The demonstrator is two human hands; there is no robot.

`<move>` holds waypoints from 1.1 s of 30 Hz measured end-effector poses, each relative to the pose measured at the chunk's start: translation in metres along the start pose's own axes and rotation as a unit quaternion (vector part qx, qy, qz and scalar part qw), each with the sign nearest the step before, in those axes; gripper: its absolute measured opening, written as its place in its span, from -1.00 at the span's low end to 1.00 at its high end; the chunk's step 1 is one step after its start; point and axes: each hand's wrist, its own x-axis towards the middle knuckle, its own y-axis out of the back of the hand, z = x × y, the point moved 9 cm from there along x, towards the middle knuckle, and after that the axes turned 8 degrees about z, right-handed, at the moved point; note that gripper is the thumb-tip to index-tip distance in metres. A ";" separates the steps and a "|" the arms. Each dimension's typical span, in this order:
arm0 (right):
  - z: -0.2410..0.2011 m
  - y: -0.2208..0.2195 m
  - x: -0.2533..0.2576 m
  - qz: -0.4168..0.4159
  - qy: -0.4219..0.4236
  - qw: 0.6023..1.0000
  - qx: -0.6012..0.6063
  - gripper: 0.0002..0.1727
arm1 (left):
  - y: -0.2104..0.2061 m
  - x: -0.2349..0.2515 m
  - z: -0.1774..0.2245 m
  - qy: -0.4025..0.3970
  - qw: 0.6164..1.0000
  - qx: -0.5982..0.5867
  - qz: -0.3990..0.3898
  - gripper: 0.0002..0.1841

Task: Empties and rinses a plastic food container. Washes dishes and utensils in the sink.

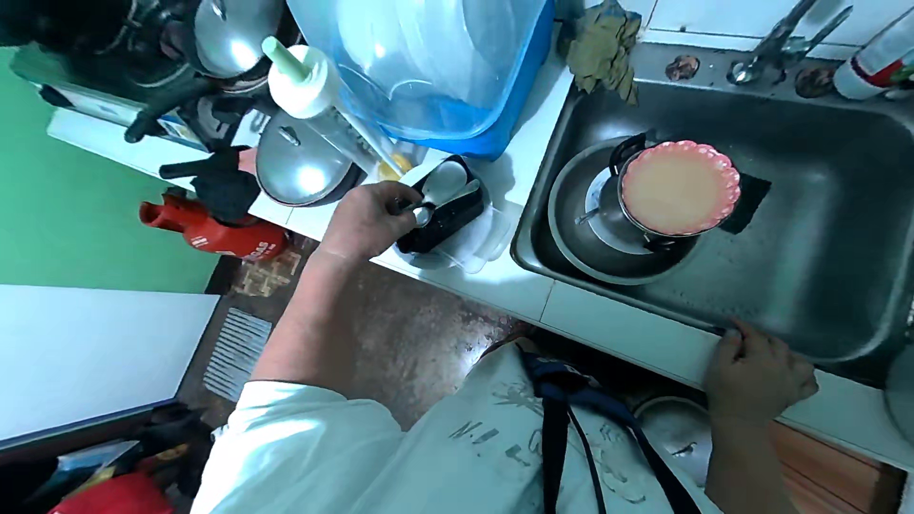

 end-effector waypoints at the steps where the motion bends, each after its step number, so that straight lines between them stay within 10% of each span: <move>1: 0.000 0.000 0.000 0.000 -0.001 1.000 -0.004 -0.53 | -0.005 0.001 -0.007 0.008 1.000 -0.006 -0.014 -0.73; 13: -0.006 0.004 0.001 -0.015 -0.014 1.000 -0.012 -0.51 | -0.026 0.022 0.005 -0.116 0.986 0.116 0.040 -0.72; 17: -0.004 0.003 0.003 -0.017 -0.027 0.999 -0.007 -0.51 | -0.053 0.006 0.111 -0.165 0.969 -0.185 -0.010 -0.67; 21: 0.002 0.000 0.002 -0.016 -0.044 0.999 0.007 -0.51 | -0.179 0.016 0.195 -0.039 0.887 -0.405 -0.218 -0.47; 27: 0.006 -0.003 0.002 -0.003 -0.052 0.999 0.006 -0.54 | -0.241 0.083 0.261 -0.156 0.964 -0.182 -0.115 -0.33; 33: 0.009 -0.005 0.001 0.000 -0.066 0.998 0.006 -0.58 | -0.261 0.126 0.325 -0.305 0.947 0.044 -0.096 -0.29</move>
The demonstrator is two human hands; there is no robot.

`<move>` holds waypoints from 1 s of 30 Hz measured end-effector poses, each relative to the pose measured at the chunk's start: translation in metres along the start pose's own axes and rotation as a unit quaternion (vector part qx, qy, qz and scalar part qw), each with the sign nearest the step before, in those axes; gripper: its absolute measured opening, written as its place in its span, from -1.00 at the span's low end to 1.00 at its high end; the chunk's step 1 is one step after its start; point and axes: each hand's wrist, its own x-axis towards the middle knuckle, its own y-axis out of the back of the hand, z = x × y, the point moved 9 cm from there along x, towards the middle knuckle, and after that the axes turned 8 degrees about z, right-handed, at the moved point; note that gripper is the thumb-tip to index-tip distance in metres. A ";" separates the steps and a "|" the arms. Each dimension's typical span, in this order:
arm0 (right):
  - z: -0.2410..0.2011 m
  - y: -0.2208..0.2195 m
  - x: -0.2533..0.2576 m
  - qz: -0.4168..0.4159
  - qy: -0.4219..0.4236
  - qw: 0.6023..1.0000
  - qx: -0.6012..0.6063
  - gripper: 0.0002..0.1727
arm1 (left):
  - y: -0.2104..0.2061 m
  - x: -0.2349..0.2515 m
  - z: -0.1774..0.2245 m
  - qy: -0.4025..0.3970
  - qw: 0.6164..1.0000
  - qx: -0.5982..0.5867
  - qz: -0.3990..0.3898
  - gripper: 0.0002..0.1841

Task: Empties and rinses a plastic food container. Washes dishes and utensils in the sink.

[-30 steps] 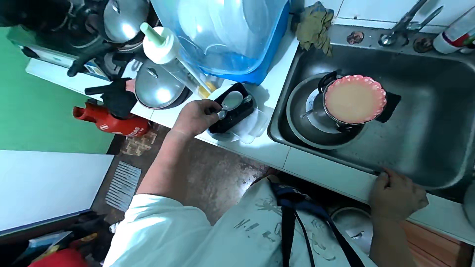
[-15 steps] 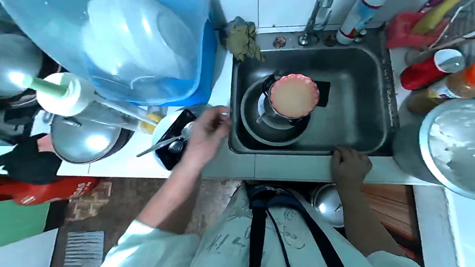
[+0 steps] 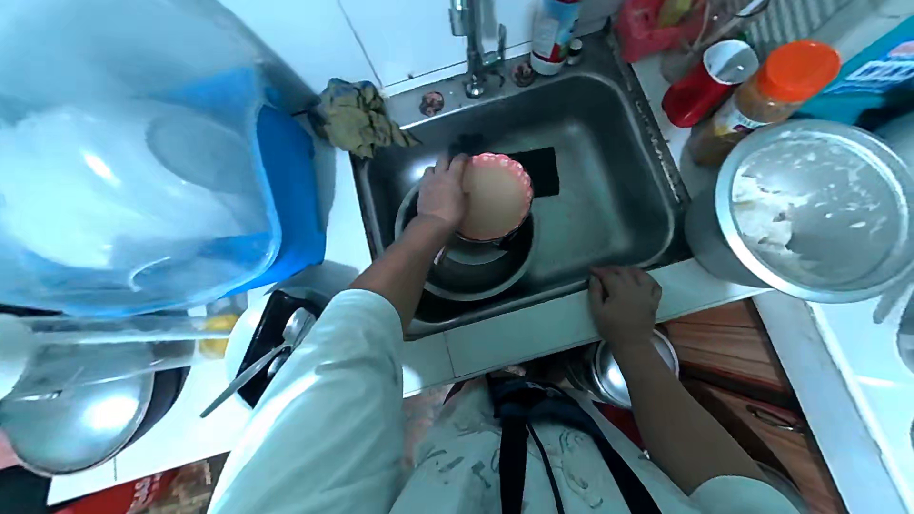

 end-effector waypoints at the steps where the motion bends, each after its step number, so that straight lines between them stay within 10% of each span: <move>1: 0.000 0.000 0.000 0.002 -0.001 1.000 0.002 -0.58 | -0.003 0.009 0.003 -0.012 1.000 0.016 -0.013 -0.27; 16: 0.003 -0.002 0.003 0.008 -0.004 1.000 0.005 -0.59 | -0.021 0.070 -0.007 -0.031 0.983 0.107 -0.144 -0.66; 30: 0.002 0.000 0.004 0.020 0.005 1.000 0.005 -0.59 | -0.014 0.066 -0.030 0.000 0.973 -0.079 -0.216 -0.74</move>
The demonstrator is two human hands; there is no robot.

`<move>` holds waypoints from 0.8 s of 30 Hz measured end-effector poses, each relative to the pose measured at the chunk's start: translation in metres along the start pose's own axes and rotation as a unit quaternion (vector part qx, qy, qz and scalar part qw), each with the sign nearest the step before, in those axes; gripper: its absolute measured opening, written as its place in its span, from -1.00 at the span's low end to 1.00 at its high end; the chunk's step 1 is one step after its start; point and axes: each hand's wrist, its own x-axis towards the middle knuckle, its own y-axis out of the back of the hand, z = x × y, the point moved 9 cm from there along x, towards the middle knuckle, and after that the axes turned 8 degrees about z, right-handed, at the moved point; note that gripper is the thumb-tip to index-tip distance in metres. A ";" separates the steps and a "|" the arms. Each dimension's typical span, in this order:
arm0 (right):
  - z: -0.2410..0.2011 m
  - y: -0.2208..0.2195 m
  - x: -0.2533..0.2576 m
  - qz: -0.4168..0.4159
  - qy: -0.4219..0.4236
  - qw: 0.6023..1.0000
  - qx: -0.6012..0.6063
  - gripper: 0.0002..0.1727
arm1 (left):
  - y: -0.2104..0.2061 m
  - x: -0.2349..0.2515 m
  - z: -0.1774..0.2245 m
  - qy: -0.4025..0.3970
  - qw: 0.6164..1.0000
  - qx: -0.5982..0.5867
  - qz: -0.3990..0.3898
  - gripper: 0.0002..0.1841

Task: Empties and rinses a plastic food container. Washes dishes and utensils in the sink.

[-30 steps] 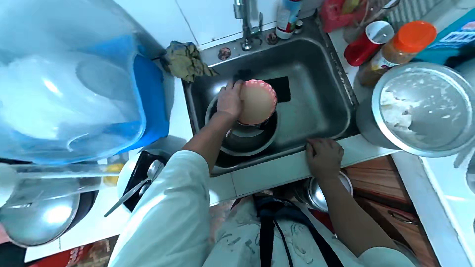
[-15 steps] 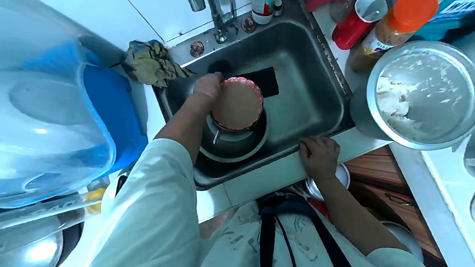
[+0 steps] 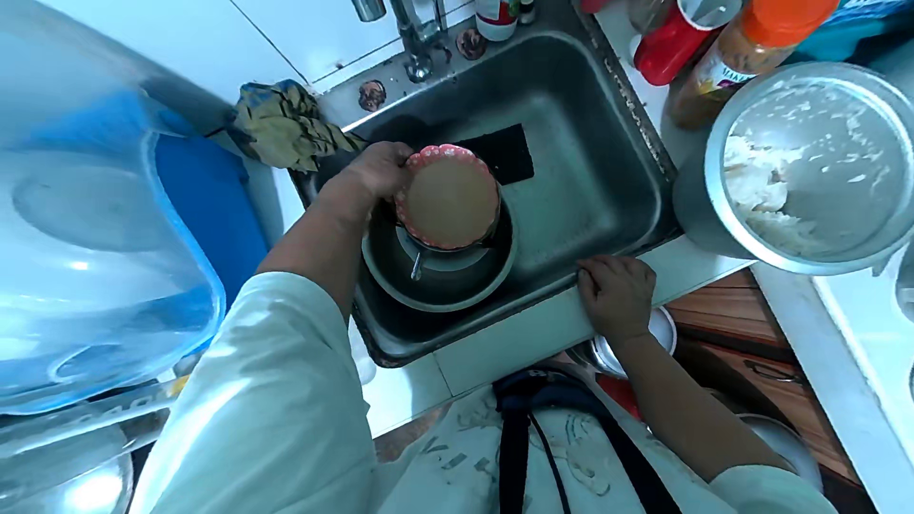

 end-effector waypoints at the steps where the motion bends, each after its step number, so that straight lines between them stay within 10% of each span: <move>1: -0.001 0.000 0.000 0.001 0.001 1.000 0.003 -0.60 | 0.000 -0.002 -0.003 0.013 1.000 -0.010 -0.002 -0.73; 24: 0.002 -0.002 0.000 -0.015 -0.001 1.000 0.012 -0.58 | 0.007 -0.061 -0.041 0.061 0.944 -0.267 0.182 -0.62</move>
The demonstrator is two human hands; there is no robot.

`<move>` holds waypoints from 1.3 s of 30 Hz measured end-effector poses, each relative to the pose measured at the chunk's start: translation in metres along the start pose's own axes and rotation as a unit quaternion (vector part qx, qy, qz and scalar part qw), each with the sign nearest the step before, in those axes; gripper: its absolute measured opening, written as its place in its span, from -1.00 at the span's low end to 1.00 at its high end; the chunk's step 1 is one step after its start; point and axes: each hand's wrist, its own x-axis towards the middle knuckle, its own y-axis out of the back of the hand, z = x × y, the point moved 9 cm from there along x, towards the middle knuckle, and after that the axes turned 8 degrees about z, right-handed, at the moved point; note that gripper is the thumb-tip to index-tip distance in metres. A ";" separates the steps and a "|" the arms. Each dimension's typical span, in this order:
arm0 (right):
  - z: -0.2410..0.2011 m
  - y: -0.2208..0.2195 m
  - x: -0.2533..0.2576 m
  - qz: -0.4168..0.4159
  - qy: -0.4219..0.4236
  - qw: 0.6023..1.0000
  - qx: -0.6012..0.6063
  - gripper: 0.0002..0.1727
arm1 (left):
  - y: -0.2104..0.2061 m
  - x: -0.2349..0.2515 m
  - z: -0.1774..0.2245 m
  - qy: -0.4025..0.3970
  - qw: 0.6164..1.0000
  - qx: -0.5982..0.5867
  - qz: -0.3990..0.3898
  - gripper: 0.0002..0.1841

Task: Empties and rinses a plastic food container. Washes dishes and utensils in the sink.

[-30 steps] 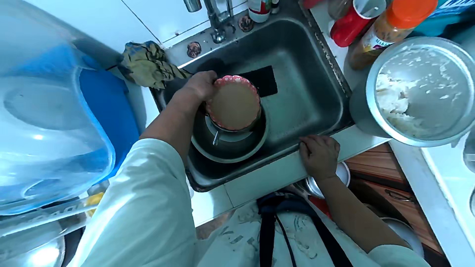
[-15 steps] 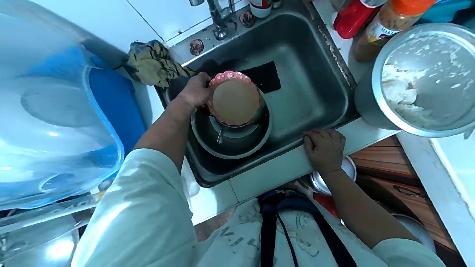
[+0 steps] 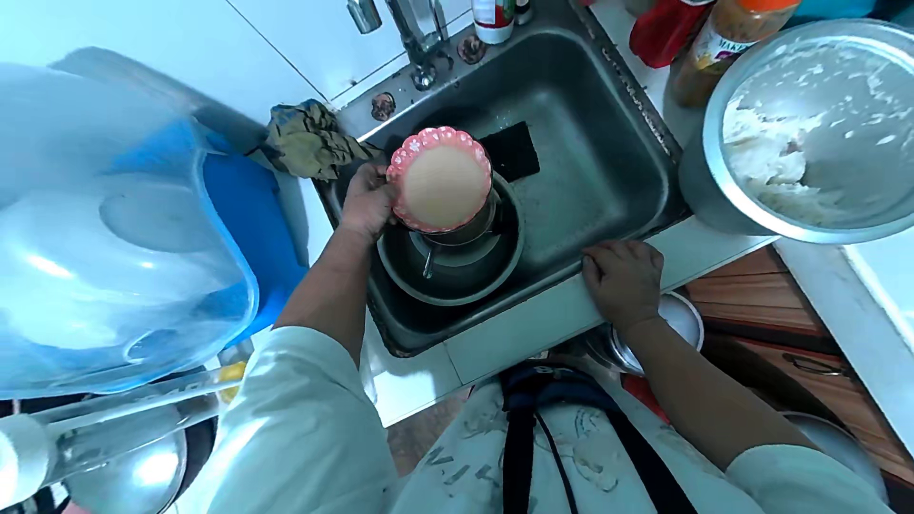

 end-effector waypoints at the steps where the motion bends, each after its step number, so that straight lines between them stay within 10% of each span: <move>1: 0.000 0.000 0.000 -0.003 -0.001 1.000 0.001 -0.59 | 0.000 -0.004 0.006 0.002 1.000 -0.005 0.006 -0.63; 11: -0.002 0.009 0.002 -0.014 -0.014 1.000 0.011 -0.68 | -0.023 -0.050 0.116 -0.031 0.999 0.036 0.003 -0.62; 25: -0.001 0.001 0.001 -0.047 0.003 0.996 0.082 -0.63 | -0.199 -0.103 0.299 -0.139 0.980 0.075 -0.120 -0.66; 39: -0.003 0.000 -0.002 -0.072 0.024 0.990 0.116 -0.62 | -0.274 -0.151 0.396 -0.346 0.853 0.386 -0.058 -0.57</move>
